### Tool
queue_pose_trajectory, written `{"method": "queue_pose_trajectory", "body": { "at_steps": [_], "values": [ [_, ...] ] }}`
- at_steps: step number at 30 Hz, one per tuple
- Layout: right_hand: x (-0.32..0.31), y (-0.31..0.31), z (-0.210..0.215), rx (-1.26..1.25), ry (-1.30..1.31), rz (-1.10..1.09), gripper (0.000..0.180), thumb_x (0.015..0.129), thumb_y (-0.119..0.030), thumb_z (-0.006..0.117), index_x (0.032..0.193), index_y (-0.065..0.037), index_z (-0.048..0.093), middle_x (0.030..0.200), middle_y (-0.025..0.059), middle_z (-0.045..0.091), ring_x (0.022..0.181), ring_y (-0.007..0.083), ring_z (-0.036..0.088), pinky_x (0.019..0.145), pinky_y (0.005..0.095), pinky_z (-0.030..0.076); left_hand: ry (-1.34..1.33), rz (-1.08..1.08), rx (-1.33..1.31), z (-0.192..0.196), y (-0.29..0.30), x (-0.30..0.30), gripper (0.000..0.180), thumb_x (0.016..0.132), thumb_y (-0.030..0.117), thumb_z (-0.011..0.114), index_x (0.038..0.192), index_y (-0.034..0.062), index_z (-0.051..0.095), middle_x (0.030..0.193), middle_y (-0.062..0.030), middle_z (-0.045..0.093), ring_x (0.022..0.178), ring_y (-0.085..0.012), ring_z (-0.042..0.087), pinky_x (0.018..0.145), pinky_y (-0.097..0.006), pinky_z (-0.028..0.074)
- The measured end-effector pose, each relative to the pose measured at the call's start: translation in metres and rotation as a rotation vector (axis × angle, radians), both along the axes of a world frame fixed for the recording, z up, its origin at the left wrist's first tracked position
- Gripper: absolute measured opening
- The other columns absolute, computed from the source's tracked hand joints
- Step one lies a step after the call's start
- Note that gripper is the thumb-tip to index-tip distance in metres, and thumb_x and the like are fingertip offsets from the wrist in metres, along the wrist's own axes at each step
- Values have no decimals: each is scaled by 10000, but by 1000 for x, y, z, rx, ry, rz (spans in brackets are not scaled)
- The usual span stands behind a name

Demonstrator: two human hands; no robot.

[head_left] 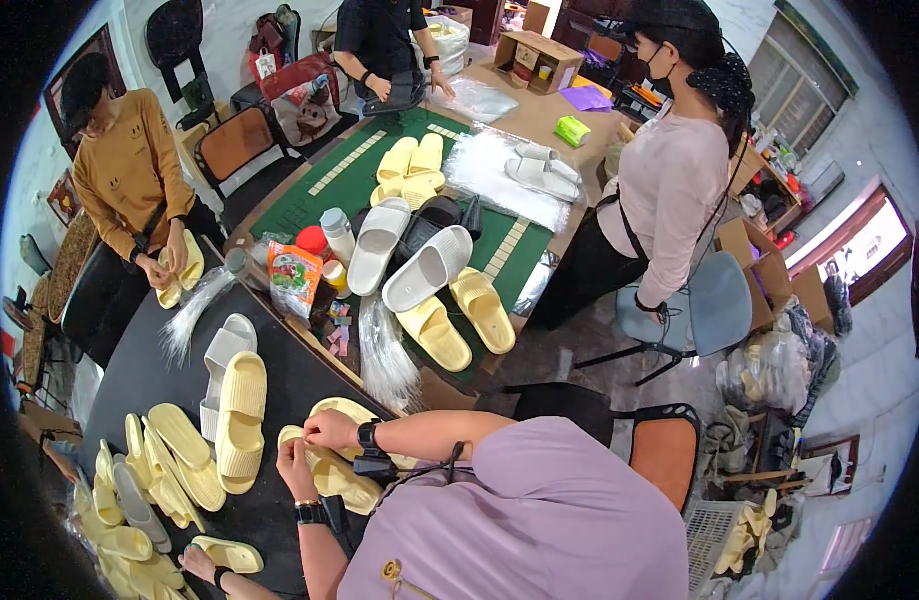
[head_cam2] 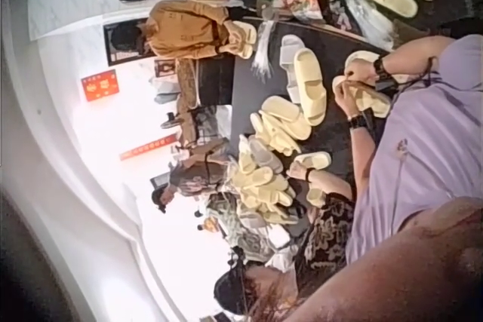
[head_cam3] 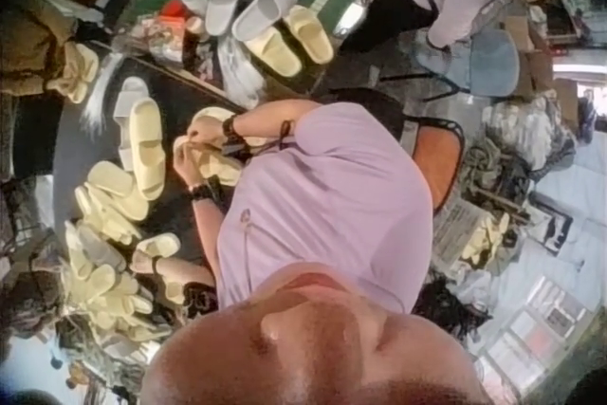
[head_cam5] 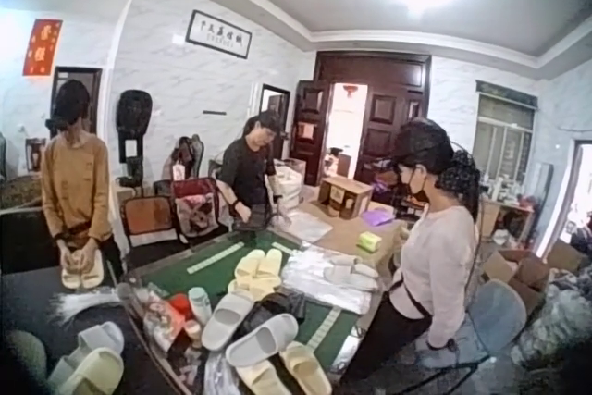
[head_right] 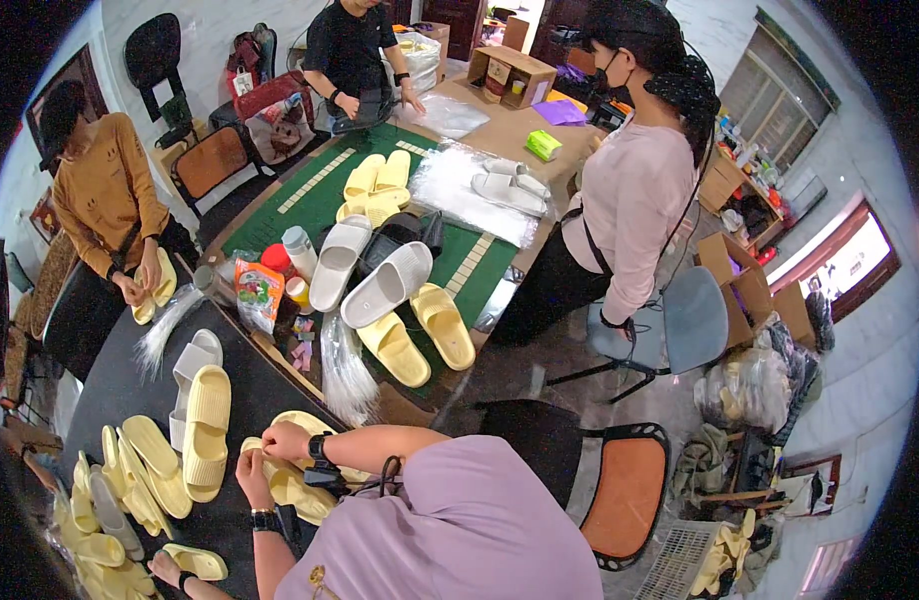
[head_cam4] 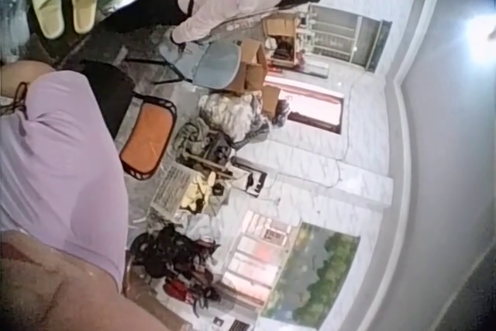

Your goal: The recorder and several other workers are assembling and trimming yellow and white foam slippers at a large table.

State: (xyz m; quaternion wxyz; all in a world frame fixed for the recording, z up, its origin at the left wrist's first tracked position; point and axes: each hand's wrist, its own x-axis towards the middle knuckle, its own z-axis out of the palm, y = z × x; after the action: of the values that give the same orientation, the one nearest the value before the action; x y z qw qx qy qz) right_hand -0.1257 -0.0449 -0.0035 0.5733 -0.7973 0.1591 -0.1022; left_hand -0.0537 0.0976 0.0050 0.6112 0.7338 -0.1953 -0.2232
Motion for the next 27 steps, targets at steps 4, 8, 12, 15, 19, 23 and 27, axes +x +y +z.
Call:
{"method": "queue_pose_trajectory", "body": {
  "at_steps": [4, 8, 12, 15, 19, 23, 27],
  "values": [
    [0, -1, 1, -9, -2, 5, 202, 734, -237, 608, 800, -56, 672, 723, 113, 652, 687, 259, 628, 624, 353, 472, -23, 44, -20, -1, 2, 1, 114, 882, 99, 582, 821, 4, 596, 753, 11, 568, 664, -53, 477, 596, -205, 398],
    [-2, -1, 5, -16, -7, 0, 198, 734, -230, 596, 786, -53, 665, 709, 115, 647, 666, 265, 623, 615, 352, 466, 3, 20, -5, 0, 1, -1, 72, 866, 67, 600, 823, 10, 593, 754, 14, 567, 665, -46, 476, 596, -197, 396],
    [-2, -1, 7, -32, -24, 12, 200, 734, -236, 600, 779, -51, 662, 709, 116, 646, 663, 265, 622, 611, 354, 463, 3, 19, 29, -1, 1, 0, 46, 842, 39, 629, 829, 15, 593, 749, 17, 567, 654, -45, 478, 592, -191, 396],
    [-3, -2, 8, -46, -11, 15, 201, 736, -240, 602, 779, -54, 663, 706, 114, 645, 663, 262, 622, 609, 356, 463, 18, 27, 6, 0, 0, 0, 53, 833, 36, 640, 823, 13, 593, 742, 18, 567, 647, -49, 481, 590, -195, 399],
    [-3, -2, 8, -41, 7, 23, 197, 737, -242, 605, 777, -57, 665, 709, 112, 647, 668, 259, 623, 612, 358, 464, 20, 22, 27, 1, 1, 1, 57, 820, 25, 648, 820, 11, 593, 745, 13, 574, 652, -55, 491, 601, -197, 407],
    [-3, -1, 6, -50, -6, 18, 194, 735, -237, 609, 778, -56, 664, 715, 114, 648, 672, 258, 624, 615, 359, 463, 7, -15, 56, 0, 4, 4, 35, 832, 25, 623, 837, 5, 595, 757, 13, 566, 666, -64, 484, 613, -212, 407],
    [-3, -2, 7, -53, -10, 27, 187, 735, -227, 610, 779, -53, 663, 711, 119, 645, 669, 259, 622, 613, 359, 461, 78, 29, 10, 2, 4, 7, 45, 796, 0, 646, 804, 2, 602, 748, 1, 587, 668, -72, 510, 631, -214, 420]
  ]
}}
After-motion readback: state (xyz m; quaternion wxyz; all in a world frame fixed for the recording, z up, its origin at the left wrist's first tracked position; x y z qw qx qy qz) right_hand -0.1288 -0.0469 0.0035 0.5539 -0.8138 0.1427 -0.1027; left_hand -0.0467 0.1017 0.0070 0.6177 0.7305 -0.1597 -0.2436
